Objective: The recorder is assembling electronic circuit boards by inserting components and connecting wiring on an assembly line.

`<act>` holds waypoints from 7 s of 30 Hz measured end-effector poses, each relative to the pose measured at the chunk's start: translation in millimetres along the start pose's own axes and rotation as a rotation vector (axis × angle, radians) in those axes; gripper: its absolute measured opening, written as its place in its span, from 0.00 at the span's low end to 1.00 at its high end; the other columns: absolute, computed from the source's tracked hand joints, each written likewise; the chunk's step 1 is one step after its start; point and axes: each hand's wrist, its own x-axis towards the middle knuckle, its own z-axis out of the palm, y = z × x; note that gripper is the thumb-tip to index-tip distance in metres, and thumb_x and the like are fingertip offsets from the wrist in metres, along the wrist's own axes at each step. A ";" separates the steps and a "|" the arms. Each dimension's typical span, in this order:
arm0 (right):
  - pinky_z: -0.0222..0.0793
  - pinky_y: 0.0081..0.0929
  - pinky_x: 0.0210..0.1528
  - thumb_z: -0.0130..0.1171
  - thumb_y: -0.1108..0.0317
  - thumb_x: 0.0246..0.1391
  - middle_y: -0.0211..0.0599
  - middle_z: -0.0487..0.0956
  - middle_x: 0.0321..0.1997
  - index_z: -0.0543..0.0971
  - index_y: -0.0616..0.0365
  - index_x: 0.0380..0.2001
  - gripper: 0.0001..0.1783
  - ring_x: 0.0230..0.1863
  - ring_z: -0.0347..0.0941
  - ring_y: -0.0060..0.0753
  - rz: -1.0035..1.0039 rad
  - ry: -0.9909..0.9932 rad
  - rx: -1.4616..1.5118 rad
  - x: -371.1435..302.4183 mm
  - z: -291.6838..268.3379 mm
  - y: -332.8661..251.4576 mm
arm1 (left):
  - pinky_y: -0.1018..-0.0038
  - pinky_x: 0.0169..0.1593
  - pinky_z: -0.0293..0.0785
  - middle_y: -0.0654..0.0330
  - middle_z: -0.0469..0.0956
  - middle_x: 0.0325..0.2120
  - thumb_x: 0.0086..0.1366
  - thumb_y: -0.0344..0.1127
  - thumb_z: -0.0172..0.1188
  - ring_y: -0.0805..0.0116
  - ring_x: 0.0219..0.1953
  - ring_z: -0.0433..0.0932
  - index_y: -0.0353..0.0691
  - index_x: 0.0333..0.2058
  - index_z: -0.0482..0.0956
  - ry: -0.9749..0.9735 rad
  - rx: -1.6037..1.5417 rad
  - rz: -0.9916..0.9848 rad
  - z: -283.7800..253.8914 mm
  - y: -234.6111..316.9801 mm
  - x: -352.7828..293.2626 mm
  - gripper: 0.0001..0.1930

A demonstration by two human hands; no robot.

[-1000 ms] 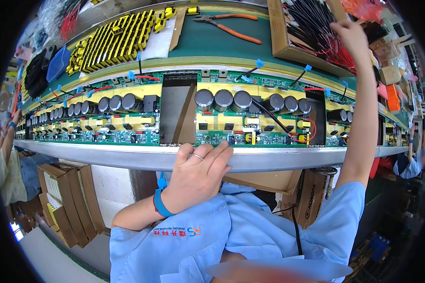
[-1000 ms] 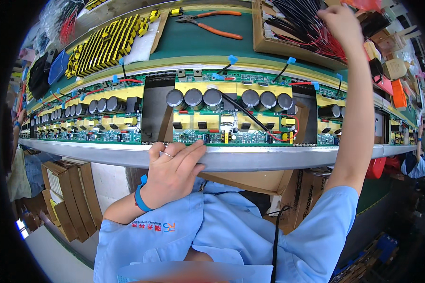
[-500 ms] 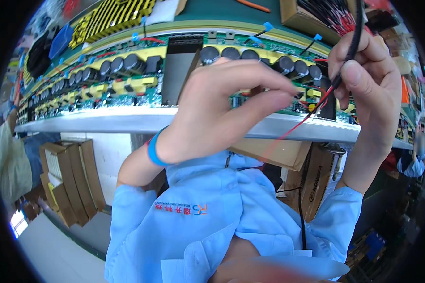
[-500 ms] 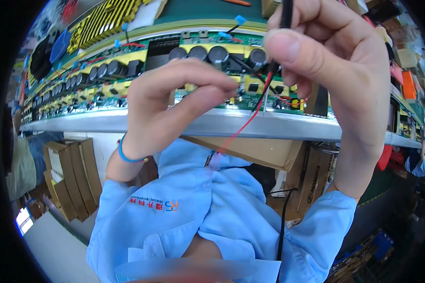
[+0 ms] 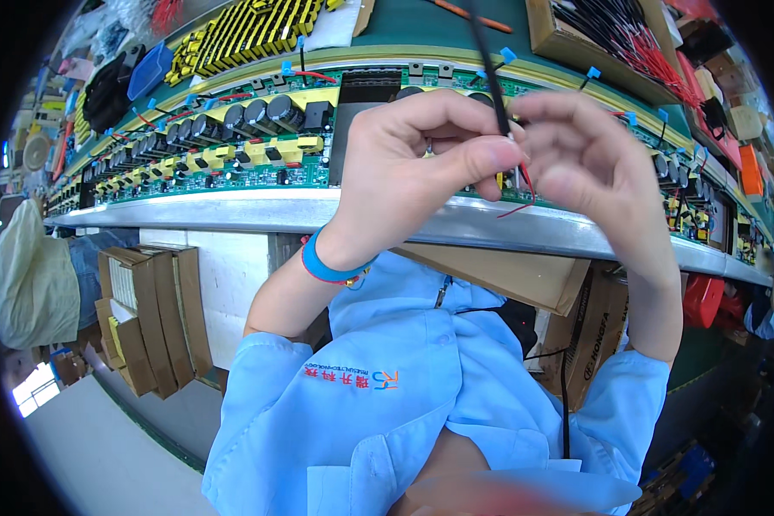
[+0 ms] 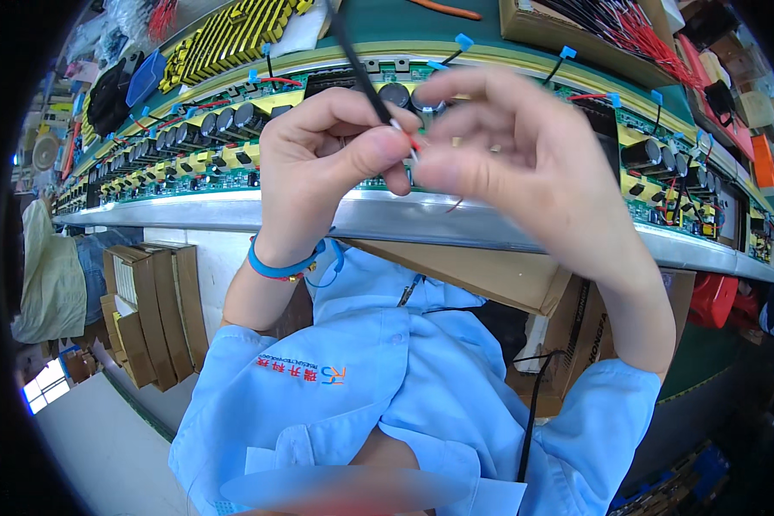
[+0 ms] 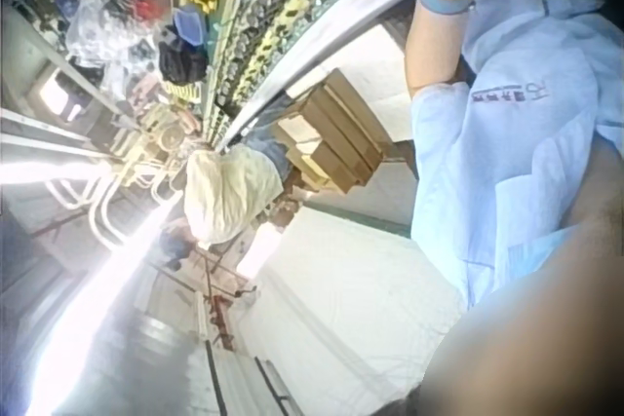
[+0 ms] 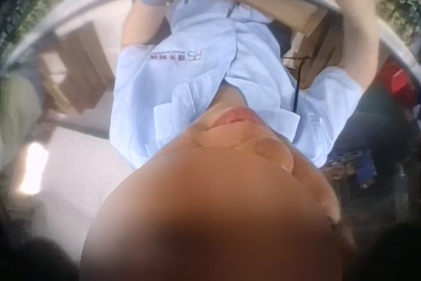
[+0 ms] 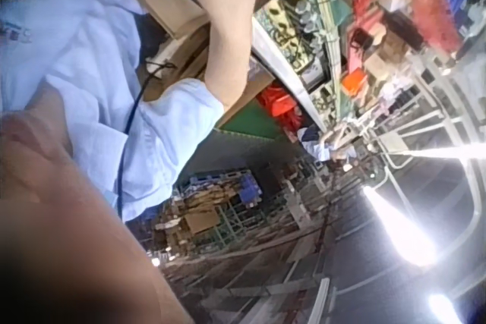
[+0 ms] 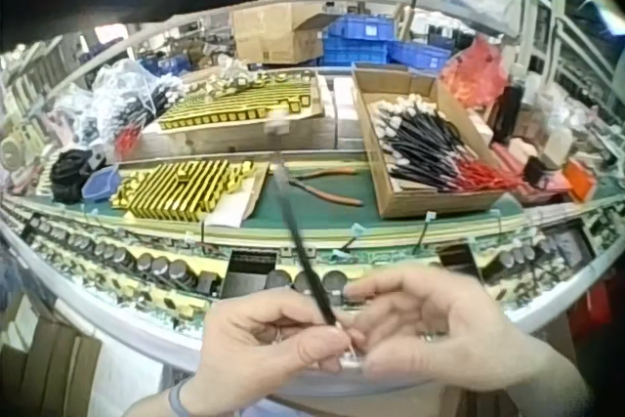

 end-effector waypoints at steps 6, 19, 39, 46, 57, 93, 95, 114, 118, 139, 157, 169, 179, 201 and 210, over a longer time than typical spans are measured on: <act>0.72 0.24 0.36 0.59 0.81 0.52 0.40 0.81 0.30 0.77 0.68 0.47 0.17 0.31 0.78 0.31 -0.256 0.090 -0.595 -27.4 -5.1 9.1 | 0.75 0.33 0.79 0.49 0.82 0.33 0.60 0.26 0.64 0.65 0.28 0.82 0.28 0.36 0.80 0.034 0.003 0.159 -7.3 -21.3 -15.5 0.07; 0.57 0.17 0.16 0.63 0.72 0.40 0.38 0.78 0.31 0.83 0.63 0.35 0.14 0.18 0.67 0.22 -0.918 0.191 -1.285 -39.3 9.4 54.9 | 0.75 0.34 0.61 0.59 0.82 0.37 0.47 0.30 0.72 0.75 0.25 0.76 0.42 0.39 0.82 -0.123 1.008 0.829 -9.0 -31.9 -46.2 0.17; 0.52 0.16 0.16 0.59 0.73 0.46 0.40 0.81 0.34 0.81 0.61 0.33 0.09 0.16 0.65 0.17 -0.872 0.031 -1.323 -4.0 7.0 103.2 | 0.79 0.29 0.57 0.55 0.84 0.36 0.46 0.33 0.65 0.79 0.21 0.71 0.36 0.36 0.83 -0.153 1.283 0.507 -27.7 -48.9 -51.5 0.15; 0.62 0.17 0.21 0.64 0.77 0.46 0.45 0.81 0.39 0.81 0.66 0.37 0.12 0.23 0.73 0.24 -0.761 -0.084 -1.309 -7.0 5.5 93.9 | 0.79 0.29 0.57 0.54 0.84 0.33 0.45 0.34 0.65 0.79 0.19 0.71 0.35 0.34 0.83 -0.137 1.275 0.520 -26.1 -51.1 -50.6 0.15; 0.56 0.16 0.15 0.61 0.74 0.46 0.41 0.81 0.35 0.80 0.61 0.33 0.08 0.17 0.68 0.19 -0.838 0.071 -1.308 0.2 3.0 108.1 | 0.78 0.29 0.58 0.55 0.83 0.32 0.45 0.34 0.64 0.78 0.19 0.72 0.36 0.32 0.83 -0.069 1.277 0.521 -20.2 -52.6 -41.9 0.14; 0.74 0.32 0.36 0.60 0.81 0.52 0.43 0.82 0.37 0.81 0.66 0.42 0.12 0.36 0.79 0.40 -0.333 0.017 -1.845 -20.3 8.2 34.1 | 0.77 0.33 0.60 0.60 0.84 0.33 0.46 0.33 0.63 0.74 0.23 0.73 0.41 0.29 0.82 0.100 0.903 0.741 -24.6 -75.1 -41.7 0.09; 0.74 0.30 0.36 0.61 0.83 0.49 0.41 0.81 0.36 0.82 0.65 0.41 0.14 0.35 0.78 0.39 -0.379 -0.077 -1.933 -17.9 -1.5 26.5 | 0.77 0.32 0.61 0.60 0.84 0.31 0.46 0.34 0.64 0.74 0.24 0.75 0.41 0.29 0.82 0.073 0.897 0.723 -23.4 -68.2 -38.3 0.09; 0.72 0.26 0.38 0.63 0.90 0.37 0.47 0.84 0.36 0.80 0.66 0.38 0.20 0.34 0.79 0.39 -0.628 0.152 -1.198 27.1 -15.6 61.1 | 0.78 0.24 0.61 0.65 0.65 0.21 0.40 0.35 0.58 0.75 0.19 0.67 0.40 0.22 0.75 0.094 0.904 0.603 12.3 -75.1 -26.0 0.08; 0.70 0.24 0.35 0.66 0.88 0.37 0.45 0.84 0.36 0.81 0.65 0.37 0.20 0.32 0.76 0.34 -0.671 0.130 -1.280 26.7 -23.2 59.7 | 0.76 0.26 0.60 0.63 0.63 0.21 0.37 0.35 0.56 0.73 0.20 0.65 0.39 0.17 0.72 0.190 0.874 0.628 20.8 -85.3 -23.6 0.07; 0.71 0.23 0.33 0.61 0.82 0.46 0.45 0.84 0.42 0.81 0.64 0.41 0.16 0.34 0.75 0.33 -0.683 -0.021 -1.463 20.8 -23.3 67.0 | 0.75 0.26 0.55 0.65 0.60 0.18 0.32 0.36 0.54 0.71 0.21 0.62 0.41 0.13 0.70 0.209 0.881 0.654 21.0 -89.5 -24.4 0.07; 0.70 0.23 0.32 0.61 0.81 0.45 0.46 0.84 0.41 0.82 0.64 0.38 0.14 0.33 0.74 0.33 -0.711 -0.036 -1.456 20.6 -27.7 68.1 | 0.75 0.27 0.55 0.65 0.59 0.18 0.32 0.36 0.53 0.71 0.21 0.62 0.41 0.14 0.69 0.207 0.882 0.639 22.3 -88.8 -23.4 0.07; 0.69 0.22 0.29 0.64 0.79 0.39 0.43 0.85 0.37 0.82 0.63 0.34 0.13 0.29 0.76 0.32 -0.719 0.019 -1.382 26.4 -24.6 70.4 | 0.74 0.26 0.55 0.65 0.59 0.18 0.31 0.37 0.53 0.71 0.20 0.62 0.42 0.14 0.69 0.207 0.870 0.653 22.3 -89.6 -20.4 0.08; 0.73 0.25 0.35 0.60 0.89 0.38 0.46 0.84 0.36 0.81 0.67 0.40 0.21 0.32 0.79 0.36 -0.601 0.035 -1.336 36.0 -36.6 58.4 | 0.76 0.24 0.59 0.63 0.65 0.21 0.37 0.35 0.55 0.74 0.18 0.64 0.34 0.24 0.77 0.169 0.923 0.603 16.1 -82.5 -15.9 0.13; 0.70 0.32 0.50 0.53 0.81 0.56 0.42 0.81 0.47 0.79 0.59 0.48 0.16 0.49 0.77 0.43 -0.522 -0.122 -1.294 46.0 -62.8 43.6 | 0.72 0.33 0.73 0.57 0.80 0.36 0.59 0.26 0.61 0.61 0.31 0.79 0.37 0.41 0.82 0.271 1.379 0.232 -27.9 -31.5 -24.5 0.11; 0.71 0.26 0.26 0.63 0.74 0.42 0.38 0.84 0.41 0.84 0.58 0.40 0.17 0.30 0.79 0.31 -0.653 -0.095 -1.157 -29.2 -13.4 48.0 | 0.61 0.41 0.72 0.53 0.78 0.37 0.57 0.21 0.55 0.49 0.36 0.76 0.33 0.39 0.79 0.102 1.291 0.011 -43.7 -47.1 -30.7 0.10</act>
